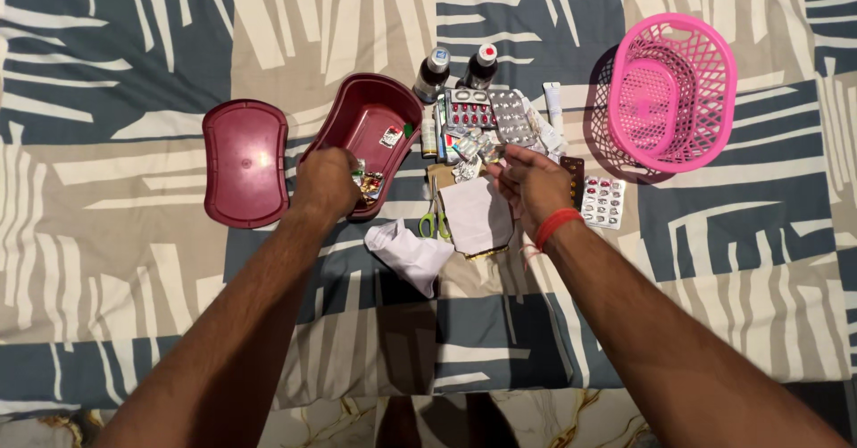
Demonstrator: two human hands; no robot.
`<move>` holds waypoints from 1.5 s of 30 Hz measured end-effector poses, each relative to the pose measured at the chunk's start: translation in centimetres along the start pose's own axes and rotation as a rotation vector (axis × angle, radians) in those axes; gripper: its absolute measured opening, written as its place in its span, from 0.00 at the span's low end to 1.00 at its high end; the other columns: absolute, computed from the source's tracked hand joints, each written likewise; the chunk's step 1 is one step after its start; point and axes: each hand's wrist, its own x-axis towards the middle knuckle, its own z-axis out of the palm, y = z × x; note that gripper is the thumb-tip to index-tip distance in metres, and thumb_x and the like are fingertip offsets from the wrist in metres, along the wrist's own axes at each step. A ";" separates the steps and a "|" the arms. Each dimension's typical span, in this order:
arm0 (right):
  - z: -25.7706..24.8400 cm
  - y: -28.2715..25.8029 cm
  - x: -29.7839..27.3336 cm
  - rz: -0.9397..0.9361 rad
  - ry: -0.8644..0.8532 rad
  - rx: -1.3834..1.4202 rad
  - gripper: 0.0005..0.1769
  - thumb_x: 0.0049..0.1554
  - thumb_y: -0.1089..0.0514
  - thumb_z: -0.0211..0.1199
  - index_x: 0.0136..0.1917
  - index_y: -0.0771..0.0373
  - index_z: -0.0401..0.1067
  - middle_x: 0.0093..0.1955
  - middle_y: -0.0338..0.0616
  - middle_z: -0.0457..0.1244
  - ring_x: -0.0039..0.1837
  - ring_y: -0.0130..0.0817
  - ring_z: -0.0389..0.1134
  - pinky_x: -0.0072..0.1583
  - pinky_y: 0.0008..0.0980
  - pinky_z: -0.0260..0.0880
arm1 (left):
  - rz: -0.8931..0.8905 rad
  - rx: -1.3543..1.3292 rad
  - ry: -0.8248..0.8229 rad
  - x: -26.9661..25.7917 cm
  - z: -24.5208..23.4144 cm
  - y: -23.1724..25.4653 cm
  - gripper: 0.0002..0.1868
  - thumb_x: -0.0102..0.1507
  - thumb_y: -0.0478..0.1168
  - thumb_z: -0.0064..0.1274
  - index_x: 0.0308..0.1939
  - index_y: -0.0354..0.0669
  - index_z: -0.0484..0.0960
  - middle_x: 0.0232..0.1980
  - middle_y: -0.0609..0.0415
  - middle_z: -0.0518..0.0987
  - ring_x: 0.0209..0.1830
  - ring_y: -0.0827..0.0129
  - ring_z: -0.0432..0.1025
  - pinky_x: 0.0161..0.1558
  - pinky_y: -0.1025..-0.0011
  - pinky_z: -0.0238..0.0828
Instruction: The person unpacks various medical items from a white cloth bundle on a bed, including bottles, blister packs, and boxes. They place the items into a pink basket and a red plastic container, then arrange them neatly.
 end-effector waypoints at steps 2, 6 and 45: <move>-0.7 -0.1 -0.3 -0.005 0.029 0.022 0.16 0.60 0.68 0.53 0.61 0.66 0.70 0.53 0.50 0.70 0.52 0.37 0.75 0.50 0.31 0.76 | 0.029 0.089 -0.048 0.0 0.1 0.5 0.14 0.52 0.28 0.63 0.43 0.37 0.87 0.46 0.35 0.83 0.49 0.45 0.78 0.55 0.56 0.75; -1.8 0.3 -1.4 -0.003 0.065 0.040 0.15 0.59 0.68 0.53 0.60 0.68 0.70 0.53 0.52 0.69 0.52 0.41 0.75 0.48 0.33 0.74 | -0.004 0.146 -0.099 0.3 0.5 1.6 0.22 0.52 0.36 0.68 0.47 0.31 0.82 0.52 0.31 0.76 0.50 0.40 0.76 0.51 0.56 0.76; 4.8 -3.2 -10.6 -0.115 -0.403 -0.191 0.13 0.63 0.54 0.59 0.49 0.66 0.78 0.43 0.46 0.71 0.40 0.29 0.70 0.46 0.31 0.72 | -0.015 -1.294 0.074 -8.4 -5.9 11.3 0.12 0.59 0.28 0.61 0.46 0.30 0.81 0.40 0.49 0.84 0.35 0.71 0.82 0.38 0.76 0.82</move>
